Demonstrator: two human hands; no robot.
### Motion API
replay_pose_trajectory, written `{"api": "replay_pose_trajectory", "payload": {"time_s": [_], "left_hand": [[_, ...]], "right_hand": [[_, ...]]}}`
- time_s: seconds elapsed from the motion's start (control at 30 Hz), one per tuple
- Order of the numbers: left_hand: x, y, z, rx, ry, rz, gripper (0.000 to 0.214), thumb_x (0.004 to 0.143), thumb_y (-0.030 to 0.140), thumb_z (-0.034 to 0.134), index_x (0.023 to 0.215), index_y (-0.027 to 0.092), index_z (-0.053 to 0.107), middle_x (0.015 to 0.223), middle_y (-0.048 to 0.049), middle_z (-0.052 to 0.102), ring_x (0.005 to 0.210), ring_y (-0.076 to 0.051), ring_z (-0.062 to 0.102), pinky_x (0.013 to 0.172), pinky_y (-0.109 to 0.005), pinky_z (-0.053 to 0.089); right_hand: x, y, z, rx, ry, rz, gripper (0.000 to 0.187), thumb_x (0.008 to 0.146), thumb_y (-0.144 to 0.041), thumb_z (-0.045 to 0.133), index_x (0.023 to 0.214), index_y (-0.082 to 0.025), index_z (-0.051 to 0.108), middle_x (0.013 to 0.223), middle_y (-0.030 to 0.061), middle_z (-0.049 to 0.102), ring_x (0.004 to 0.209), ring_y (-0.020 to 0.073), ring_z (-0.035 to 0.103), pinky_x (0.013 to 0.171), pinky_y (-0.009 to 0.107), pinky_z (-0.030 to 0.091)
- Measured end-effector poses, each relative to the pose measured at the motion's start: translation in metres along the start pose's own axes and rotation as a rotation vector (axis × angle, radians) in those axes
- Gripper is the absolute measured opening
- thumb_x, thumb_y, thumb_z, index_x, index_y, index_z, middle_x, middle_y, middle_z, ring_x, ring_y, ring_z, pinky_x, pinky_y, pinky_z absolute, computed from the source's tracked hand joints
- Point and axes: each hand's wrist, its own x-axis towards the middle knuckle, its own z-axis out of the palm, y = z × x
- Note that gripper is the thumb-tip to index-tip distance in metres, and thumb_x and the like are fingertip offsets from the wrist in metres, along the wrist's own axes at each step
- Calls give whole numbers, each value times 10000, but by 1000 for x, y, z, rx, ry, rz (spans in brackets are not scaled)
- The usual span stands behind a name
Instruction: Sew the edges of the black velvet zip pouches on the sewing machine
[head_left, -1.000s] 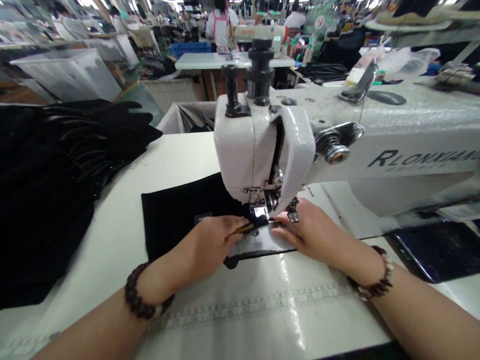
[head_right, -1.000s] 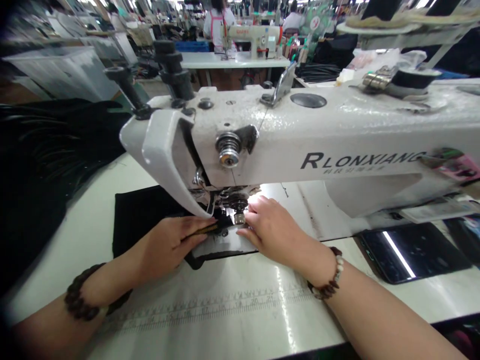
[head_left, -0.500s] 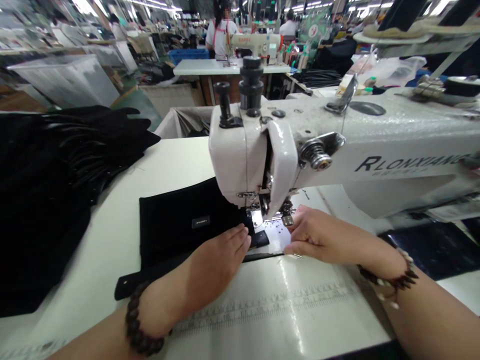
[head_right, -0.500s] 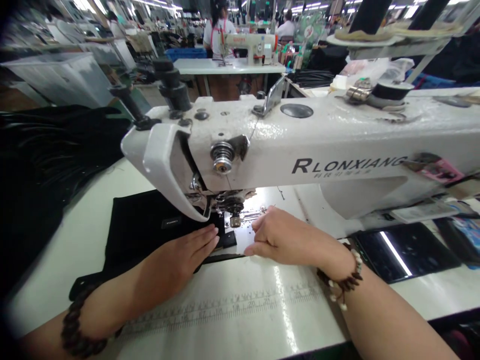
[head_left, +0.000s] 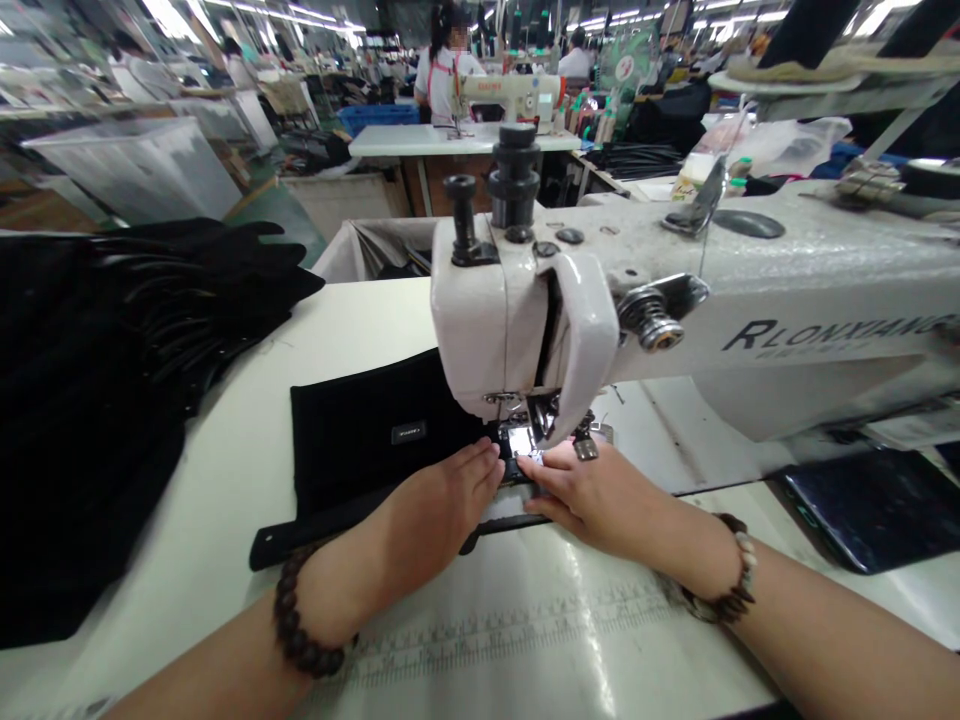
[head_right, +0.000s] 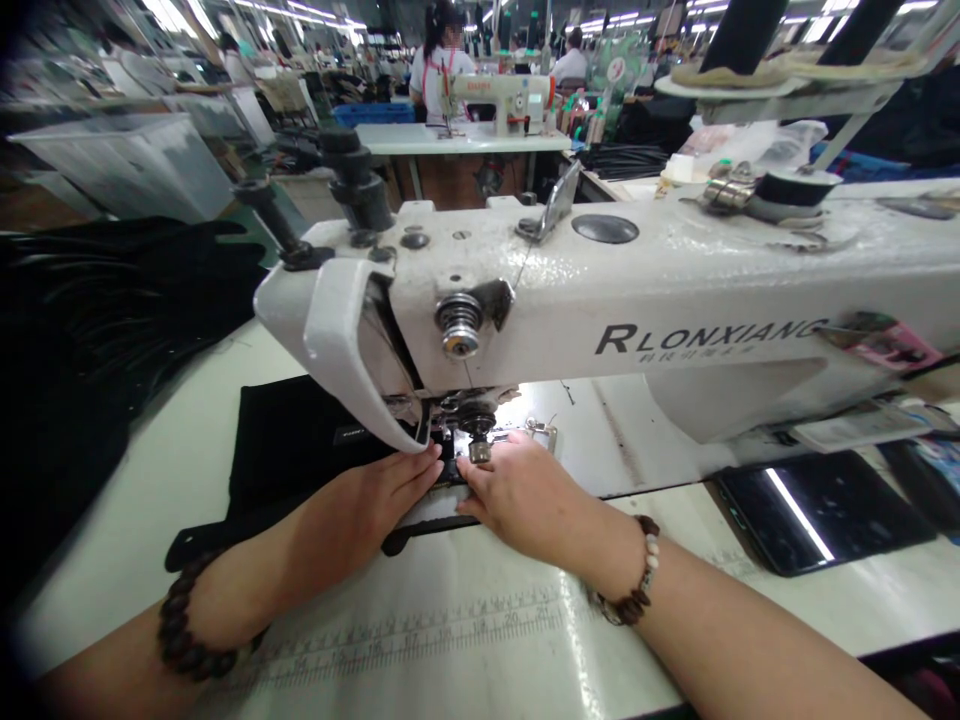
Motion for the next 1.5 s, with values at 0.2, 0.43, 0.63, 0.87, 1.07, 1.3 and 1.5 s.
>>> {"api": "replay_pose_trajectory", "payload": {"time_s": [0.2,0.43,0.63,0.87,1.07,1.3,1.5], "left_hand": [[3,-6,-1,-38,-56,-42,392,743,15,422,1123,22,516,1169,-145,562,1113,-196,496,944,-269,391],[10,-12,-1,-67,-62,-77,391,756,-13,398,1130,15,510,1161,-143,571,1091,-194,518,934,-280,418],[10,-13,2,-104,-61,-107,349,789,14,424,1124,44,517,1172,-130,566,1110,-188,505,940,-275,412],[12,-11,-6,-108,-139,-121,366,778,24,440,1135,65,512,1200,-100,551,1123,-158,488,966,-237,373],[7,-7,1,-36,-140,-70,328,844,128,400,1149,61,502,1218,-88,535,1147,-166,459,1001,-246,327],[6,-3,8,-34,-84,-119,356,869,165,377,1188,47,480,1242,-102,515,1174,-189,435,1016,-267,315],[-1,-32,1,-181,-272,-700,325,758,-10,437,1056,25,564,1172,-224,537,1099,-268,518,901,-361,438]], "right_hand": [[2,0,7,-9,43,39,339,835,-357,527,1063,-112,577,723,74,651,686,190,585,608,299,351],[5,3,15,-45,190,60,317,810,-348,555,1038,-129,579,668,43,651,614,174,570,588,295,313],[5,2,13,-77,187,76,356,802,-353,559,1071,-122,583,647,66,650,613,200,576,573,301,327],[4,3,10,-9,148,63,365,818,-311,537,1124,-112,552,802,104,665,722,219,593,631,321,393],[2,0,16,-6,159,26,277,830,-297,509,1048,-152,597,805,78,658,683,209,603,591,314,445],[2,5,28,-93,328,-25,278,835,-266,469,1033,-139,618,766,80,662,646,217,617,548,318,500],[-2,9,32,-39,426,-220,334,909,-167,295,988,-146,620,752,80,657,667,146,625,641,251,504]]}}
